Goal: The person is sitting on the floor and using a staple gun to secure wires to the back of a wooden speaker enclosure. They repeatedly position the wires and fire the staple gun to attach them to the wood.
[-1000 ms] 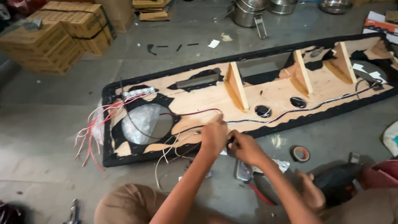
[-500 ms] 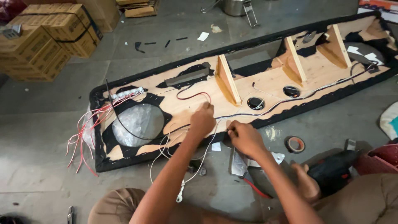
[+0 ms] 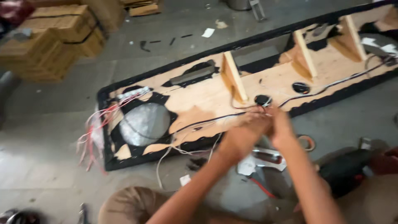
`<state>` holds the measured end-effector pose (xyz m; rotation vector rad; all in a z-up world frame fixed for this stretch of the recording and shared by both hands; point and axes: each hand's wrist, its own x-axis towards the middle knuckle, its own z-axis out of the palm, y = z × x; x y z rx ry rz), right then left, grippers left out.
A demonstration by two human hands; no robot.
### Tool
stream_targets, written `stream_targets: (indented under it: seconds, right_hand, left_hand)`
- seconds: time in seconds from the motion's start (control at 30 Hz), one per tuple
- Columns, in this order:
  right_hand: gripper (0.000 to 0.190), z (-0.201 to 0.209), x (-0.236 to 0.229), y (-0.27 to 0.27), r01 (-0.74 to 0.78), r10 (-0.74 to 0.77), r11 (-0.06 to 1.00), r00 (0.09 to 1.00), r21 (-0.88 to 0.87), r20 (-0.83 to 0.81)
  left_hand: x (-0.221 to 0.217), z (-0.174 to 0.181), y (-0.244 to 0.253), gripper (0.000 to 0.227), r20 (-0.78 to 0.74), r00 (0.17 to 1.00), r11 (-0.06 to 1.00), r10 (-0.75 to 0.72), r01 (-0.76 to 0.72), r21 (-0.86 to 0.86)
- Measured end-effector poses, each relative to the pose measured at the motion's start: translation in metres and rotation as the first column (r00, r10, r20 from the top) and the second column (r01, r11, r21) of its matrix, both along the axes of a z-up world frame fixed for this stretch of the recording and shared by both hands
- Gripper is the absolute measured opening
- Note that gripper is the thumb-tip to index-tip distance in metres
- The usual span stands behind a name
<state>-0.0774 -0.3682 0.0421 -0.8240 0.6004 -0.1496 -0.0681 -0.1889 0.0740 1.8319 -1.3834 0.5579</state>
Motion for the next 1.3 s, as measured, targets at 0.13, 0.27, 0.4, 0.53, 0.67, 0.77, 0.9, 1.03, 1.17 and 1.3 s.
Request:
stream_targets:
  seconds: [0.13,0.27,0.4,0.53,0.67,0.77,0.9,1.03,1.17,1.3]
  right_hand:
    - [0.03,0.006,-0.011,-0.035,-0.071,0.055,0.993,0.986,0.097,0.157]
    - [0.009,0.014,-0.027,-0.084,0.227,-0.245,0.969,0.916,0.094,0.318]
    - [0.008,0.006,-0.042,-0.124,0.527,-0.519,0.849,0.813,0.045,0.265]
    - [0.017,0.002,-0.053,-0.144,0.698,-0.699,0.705,0.658,0.122,0.28]
    - [0.007,0.007,-0.055,-0.142,0.736,-0.718,0.671,0.618,0.084,0.321]
    - [0.02,0.007,-0.055,-0.138,0.723,-0.7,0.684,0.611,0.102,0.369]
    - [0.021,0.011,-0.051,-0.13,0.717,-0.675,0.692,0.599,0.086,0.431]
    - [0.026,0.019,-0.051,-0.12,0.755,-0.701,0.655,0.594,0.028,0.396]
    - [0.028,0.032,-0.053,-0.107,0.756,-0.711,0.653,0.593,0.042,0.378]
    - [0.027,0.042,-0.054,-0.096,0.776,-0.721,0.631,0.581,0.011,0.378]
  left_hand:
    - [-0.049,-0.009,0.02,0.063,-0.078,0.994,0.966,0.08,-0.058,0.252]
    - [-0.037,-0.018,0.058,0.061,-0.122,0.97,0.902,0.212,-0.147,0.405]
    - [-0.005,-0.011,0.099,0.018,0.069,0.928,0.89,0.366,-0.37,0.267]
    - [0.037,-0.008,0.137,0.016,-0.047,0.837,0.831,0.546,-0.533,0.159]
    - [0.057,-0.015,0.158,0.011,-0.391,0.775,0.851,0.496,-0.523,0.044]
    - [0.062,-0.027,0.157,0.013,-0.635,0.693,0.864,0.341,-0.497,-0.079]
    - [0.069,-0.035,0.153,0.019,-0.843,0.51,0.852,0.169,-0.505,-0.135]
    - [0.07,-0.035,0.152,0.023,-0.872,0.47,0.847,0.136,-0.512,-0.144]
    - [0.066,-0.029,0.152,0.023,-0.889,0.445,0.835,0.107,-0.526,-0.163]
    - [0.063,-0.025,0.149,0.023,-0.903,0.42,0.83,0.091,-0.534,-0.164]
